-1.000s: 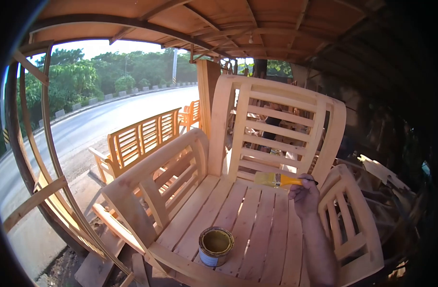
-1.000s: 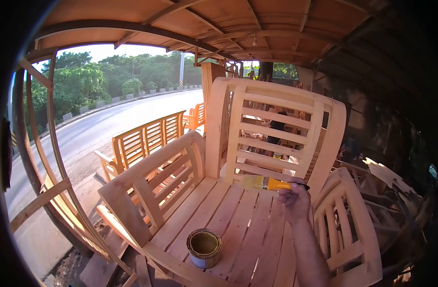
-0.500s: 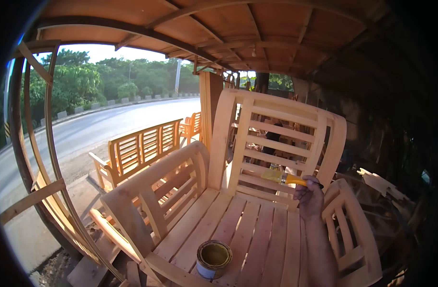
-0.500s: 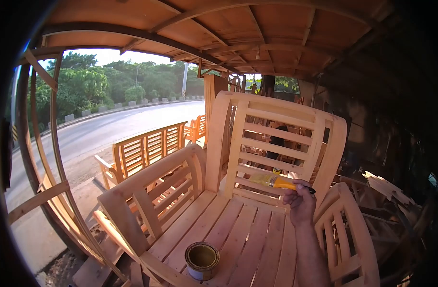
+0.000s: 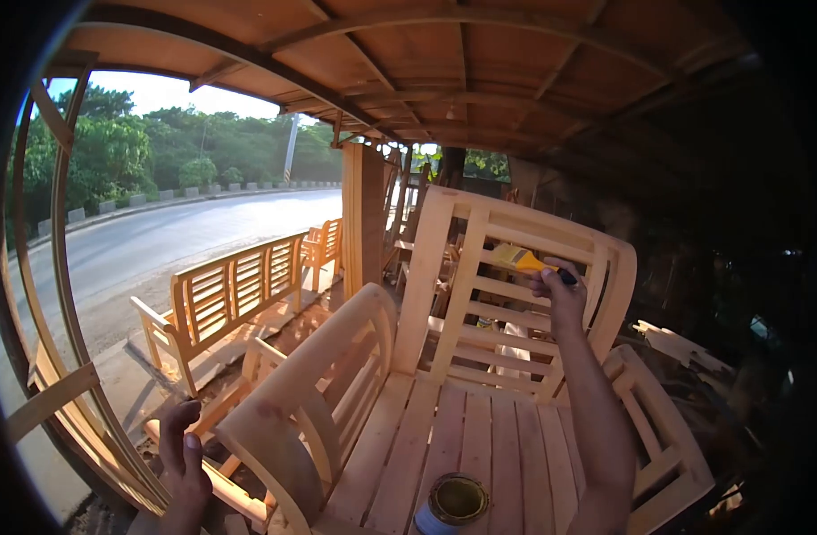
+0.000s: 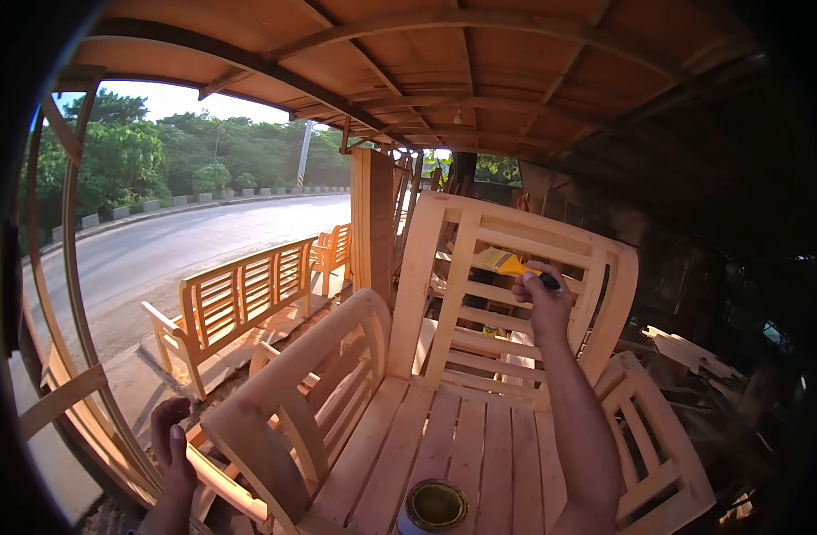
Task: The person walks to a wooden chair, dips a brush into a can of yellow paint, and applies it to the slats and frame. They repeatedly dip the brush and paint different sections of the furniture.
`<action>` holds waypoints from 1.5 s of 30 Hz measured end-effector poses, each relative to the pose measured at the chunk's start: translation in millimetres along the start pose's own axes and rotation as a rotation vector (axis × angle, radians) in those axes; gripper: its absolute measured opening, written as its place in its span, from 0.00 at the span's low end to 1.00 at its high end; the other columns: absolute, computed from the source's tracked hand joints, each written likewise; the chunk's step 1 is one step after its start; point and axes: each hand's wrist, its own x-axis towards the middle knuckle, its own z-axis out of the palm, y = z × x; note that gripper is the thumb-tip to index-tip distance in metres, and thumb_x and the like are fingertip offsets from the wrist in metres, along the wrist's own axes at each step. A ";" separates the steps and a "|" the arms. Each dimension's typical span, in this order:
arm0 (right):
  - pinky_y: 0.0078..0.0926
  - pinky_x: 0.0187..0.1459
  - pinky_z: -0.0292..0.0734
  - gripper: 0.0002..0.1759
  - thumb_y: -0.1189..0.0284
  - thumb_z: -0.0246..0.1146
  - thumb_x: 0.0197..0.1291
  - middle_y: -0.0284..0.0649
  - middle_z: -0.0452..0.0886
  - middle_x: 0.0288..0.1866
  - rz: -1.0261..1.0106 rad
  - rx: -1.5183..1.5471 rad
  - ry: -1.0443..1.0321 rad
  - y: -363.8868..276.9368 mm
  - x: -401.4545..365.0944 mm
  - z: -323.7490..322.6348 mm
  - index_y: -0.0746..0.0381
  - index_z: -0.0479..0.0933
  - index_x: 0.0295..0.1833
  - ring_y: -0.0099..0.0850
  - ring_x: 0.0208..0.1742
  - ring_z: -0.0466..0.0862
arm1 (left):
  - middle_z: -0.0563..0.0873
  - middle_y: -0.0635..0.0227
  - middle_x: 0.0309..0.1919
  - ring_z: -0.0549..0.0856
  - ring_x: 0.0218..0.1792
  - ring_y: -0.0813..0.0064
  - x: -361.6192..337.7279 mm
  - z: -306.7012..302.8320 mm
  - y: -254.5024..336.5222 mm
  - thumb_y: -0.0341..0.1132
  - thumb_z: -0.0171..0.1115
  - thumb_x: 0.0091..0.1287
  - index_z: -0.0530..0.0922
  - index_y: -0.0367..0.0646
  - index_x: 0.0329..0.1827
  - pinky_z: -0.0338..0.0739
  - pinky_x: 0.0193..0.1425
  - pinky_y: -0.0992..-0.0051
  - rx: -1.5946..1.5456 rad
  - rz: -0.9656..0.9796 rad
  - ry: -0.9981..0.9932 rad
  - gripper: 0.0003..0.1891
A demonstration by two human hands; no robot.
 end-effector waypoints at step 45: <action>0.28 0.34 0.85 0.19 0.67 0.69 0.71 0.40 0.87 0.25 0.005 -0.368 0.181 156.9 75.4 146.6 0.49 0.86 0.66 0.26 0.26 0.89 | 0.82 0.45 0.66 0.78 0.71 0.45 96.9 83.3 72.8 0.49 0.82 0.55 0.79 0.35 0.65 0.70 0.76 0.50 -0.201 0.398 -0.911 0.38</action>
